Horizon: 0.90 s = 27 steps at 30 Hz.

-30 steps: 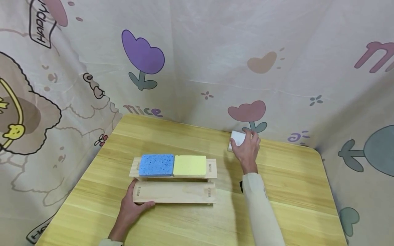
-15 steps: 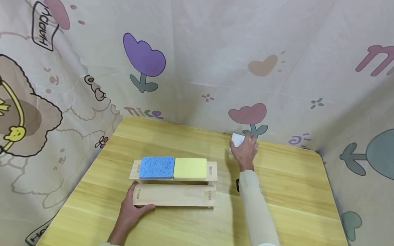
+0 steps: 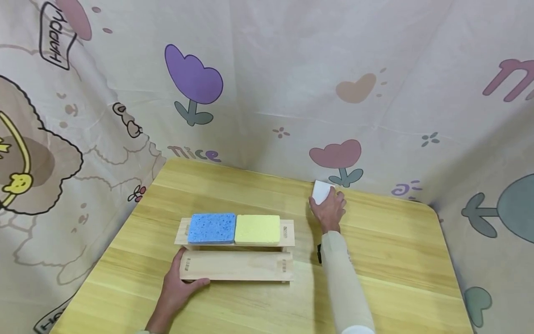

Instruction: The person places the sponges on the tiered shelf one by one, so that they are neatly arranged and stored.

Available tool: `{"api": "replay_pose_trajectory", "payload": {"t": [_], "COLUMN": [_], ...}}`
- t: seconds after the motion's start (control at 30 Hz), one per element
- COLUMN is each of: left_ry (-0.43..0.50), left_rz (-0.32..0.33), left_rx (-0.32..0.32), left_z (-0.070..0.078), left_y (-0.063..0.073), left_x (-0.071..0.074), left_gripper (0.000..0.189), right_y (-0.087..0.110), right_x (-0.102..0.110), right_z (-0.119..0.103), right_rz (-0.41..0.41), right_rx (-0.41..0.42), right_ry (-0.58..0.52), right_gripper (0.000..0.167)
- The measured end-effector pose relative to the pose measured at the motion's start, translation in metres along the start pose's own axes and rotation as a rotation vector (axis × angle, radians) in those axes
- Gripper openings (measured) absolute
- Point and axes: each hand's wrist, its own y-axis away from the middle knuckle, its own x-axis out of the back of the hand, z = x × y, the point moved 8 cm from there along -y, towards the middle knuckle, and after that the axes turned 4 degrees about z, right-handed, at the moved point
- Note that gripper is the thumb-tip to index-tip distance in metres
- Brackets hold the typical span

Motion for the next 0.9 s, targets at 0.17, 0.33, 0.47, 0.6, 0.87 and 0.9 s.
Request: {"api": "replay_pose_trajectory", "payload": {"t": [0.17, 0.33, 0.47, 0.6, 0.87, 0.9], "left_ry": [0.006, -0.003, -0.011, -0.005, -0.009, -0.009], "left_rz": [0.005, 0.007, 0.012, 0.013, 0.014, 0.015], "left_rx": [0.0, -0.002, -0.004, -0.004, -0.004, -0.004], "left_z": [0.001, 0.001, 0.0, -0.001, 0.0, 0.0], "left_y": [0.0, 0.0, 0.001, 0.0, 0.001, 0.001], "left_x": [0.0, 0.0, 0.001, 0.001, 0.001, 0.001], "left_gripper": [0.125, 0.125, 0.125, 0.125, 0.124, 0.124], "right_y": [-0.001, -0.002, -0.001, -0.001, -0.003, -0.003], "right_x": [-0.003, -0.006, -0.01, -0.013, -0.016, -0.016], "right_z": [0.004, 0.006, 0.006, 0.006, 0.007, 0.008], "right_rz": [-0.044, -0.065, -0.082, -0.105, -0.143, -0.148], "right_rx": [-0.012, -0.018, -0.012, -0.007, -0.019, -0.024], "right_ry": [0.012, 0.003, 0.001, 0.021, 0.028, 0.029], "right_gripper": [0.088, 0.088, 0.087, 0.087, 0.087, 0.088]}}
